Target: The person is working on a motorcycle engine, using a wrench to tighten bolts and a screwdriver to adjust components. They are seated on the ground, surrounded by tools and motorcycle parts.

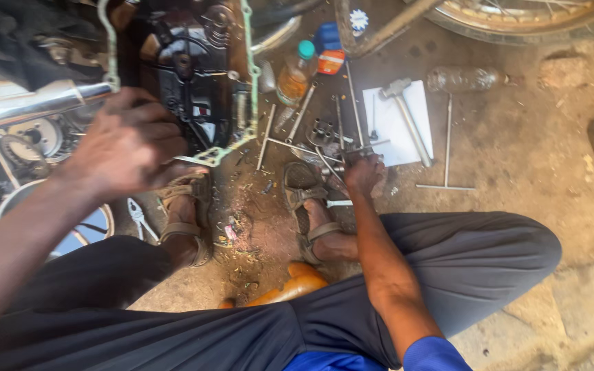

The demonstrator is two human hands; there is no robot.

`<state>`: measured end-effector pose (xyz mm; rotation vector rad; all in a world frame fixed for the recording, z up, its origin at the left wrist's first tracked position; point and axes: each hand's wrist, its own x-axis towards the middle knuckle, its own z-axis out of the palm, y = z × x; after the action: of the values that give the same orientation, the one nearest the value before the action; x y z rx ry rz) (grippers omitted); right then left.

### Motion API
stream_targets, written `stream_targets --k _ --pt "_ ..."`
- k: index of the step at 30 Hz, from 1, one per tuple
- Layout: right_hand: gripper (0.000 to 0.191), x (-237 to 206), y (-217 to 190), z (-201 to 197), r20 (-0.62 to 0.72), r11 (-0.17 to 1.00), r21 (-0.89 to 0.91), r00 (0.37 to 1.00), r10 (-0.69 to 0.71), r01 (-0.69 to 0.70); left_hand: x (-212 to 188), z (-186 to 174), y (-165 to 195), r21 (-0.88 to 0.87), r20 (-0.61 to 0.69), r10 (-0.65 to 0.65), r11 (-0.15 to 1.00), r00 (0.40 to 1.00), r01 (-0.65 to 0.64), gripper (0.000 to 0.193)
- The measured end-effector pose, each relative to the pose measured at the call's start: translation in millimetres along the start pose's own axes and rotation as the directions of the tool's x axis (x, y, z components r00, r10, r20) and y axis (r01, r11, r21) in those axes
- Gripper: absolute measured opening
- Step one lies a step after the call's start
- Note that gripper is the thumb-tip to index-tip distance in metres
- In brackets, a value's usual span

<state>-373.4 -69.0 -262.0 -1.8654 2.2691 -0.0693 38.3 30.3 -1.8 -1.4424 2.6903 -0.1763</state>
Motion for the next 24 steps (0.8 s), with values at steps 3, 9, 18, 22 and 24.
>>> stream_targets --k 3,9,18,22,24 --pt "0.015 0.8 -10.3 -7.2 0.012 1.0 -0.029 1.0 -0.009 0.009 4.0 -3.2 8.8 0.003 0.02 -0.001 1.0 1.0 0.001 0.036" --pt "0.013 -7.6 -28.4 -25.6 -0.044 0.976 0.167 0.988 0.146 -0.137 17.7 -4.3 51.7 -0.213 -0.158 -0.178 0.967 0.971 0.142 0.047" --pt "0.019 -9.1 -54.9 -58.9 -0.176 0.602 0.786 0.984 0.005 0.138 49.6 -2.8 99.5 -0.314 0.206 -0.444 0.814 0.872 0.489 0.044" --pt "0.022 -32.1 -68.5 -89.7 -0.281 0.294 0.901 0.945 -0.166 0.319 58.0 -10.7 102.4 -0.358 0.029 -0.418 0.844 0.908 0.4 0.026" --pt "0.024 -49.6 -71.2 -110.0 -0.326 0.244 0.891 0.914 -0.24 0.382 60.4 -13.3 97.4 -0.329 0.037 -0.345 0.882 0.938 0.338 0.029"
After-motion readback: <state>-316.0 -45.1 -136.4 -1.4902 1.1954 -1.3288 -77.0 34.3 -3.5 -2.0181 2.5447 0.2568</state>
